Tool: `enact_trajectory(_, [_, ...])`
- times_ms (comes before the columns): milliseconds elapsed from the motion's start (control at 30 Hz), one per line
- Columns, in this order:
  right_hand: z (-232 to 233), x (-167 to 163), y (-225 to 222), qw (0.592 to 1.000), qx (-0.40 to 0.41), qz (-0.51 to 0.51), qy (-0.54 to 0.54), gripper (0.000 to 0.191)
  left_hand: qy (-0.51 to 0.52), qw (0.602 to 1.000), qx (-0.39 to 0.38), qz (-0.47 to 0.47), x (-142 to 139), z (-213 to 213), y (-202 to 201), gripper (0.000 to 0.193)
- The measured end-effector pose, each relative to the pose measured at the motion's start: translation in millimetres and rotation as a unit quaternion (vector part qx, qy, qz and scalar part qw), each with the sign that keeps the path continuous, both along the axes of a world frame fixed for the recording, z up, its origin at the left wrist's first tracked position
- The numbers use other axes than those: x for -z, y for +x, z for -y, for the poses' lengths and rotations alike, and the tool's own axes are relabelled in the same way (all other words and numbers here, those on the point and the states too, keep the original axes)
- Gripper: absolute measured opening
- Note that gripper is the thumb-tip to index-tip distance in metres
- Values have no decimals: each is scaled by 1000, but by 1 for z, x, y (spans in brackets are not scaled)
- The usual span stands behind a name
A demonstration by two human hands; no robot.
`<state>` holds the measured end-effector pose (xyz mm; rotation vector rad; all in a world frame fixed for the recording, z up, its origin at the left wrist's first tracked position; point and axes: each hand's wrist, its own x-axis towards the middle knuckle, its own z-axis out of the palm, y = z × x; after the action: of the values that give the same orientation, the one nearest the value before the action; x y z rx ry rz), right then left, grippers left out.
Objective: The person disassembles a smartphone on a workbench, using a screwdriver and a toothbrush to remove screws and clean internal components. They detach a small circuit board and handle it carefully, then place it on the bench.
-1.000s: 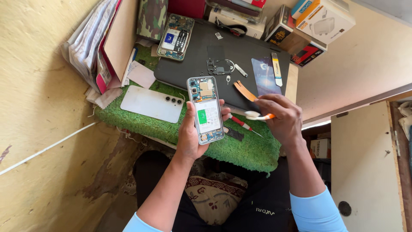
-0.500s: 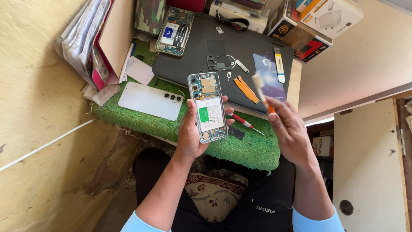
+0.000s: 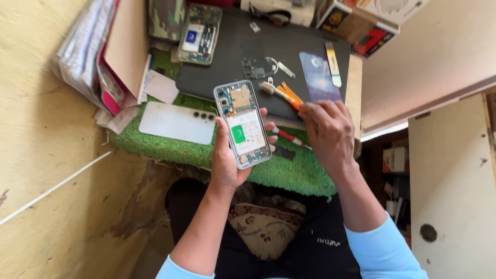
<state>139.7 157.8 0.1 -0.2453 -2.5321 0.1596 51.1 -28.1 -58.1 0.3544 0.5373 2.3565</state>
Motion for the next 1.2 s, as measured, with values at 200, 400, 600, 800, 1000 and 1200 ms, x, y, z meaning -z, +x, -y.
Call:
enact_trajectory(200, [-5,3,9,1000,-6,-11,6,16,-2,1000,-3,0,3,-7,4,77])
enact_trajectory(400, [-12,14,19,999,-22,-32,-14,19,5,1000,-6,-9,10,-17,7,79])
enact_trajectory(600, [-42,42,26,994,-44,-92,-26,10,7,1000,-8,-12,25,-23,14,79])
enact_trajectory(800, [-81,33,6,996,1,-40,-77,8,-2,1000,-4,-28,31,-27,13,79])
enact_trajectory(1000, [-69,19,-51,991,-124,28,37,12,-15,999,7,-40,26,-19,19,79])
enact_trajectory(1200, [-66,9,-86,989,-128,68,34,12,-17,999,17,-42,24,-20,11,78])
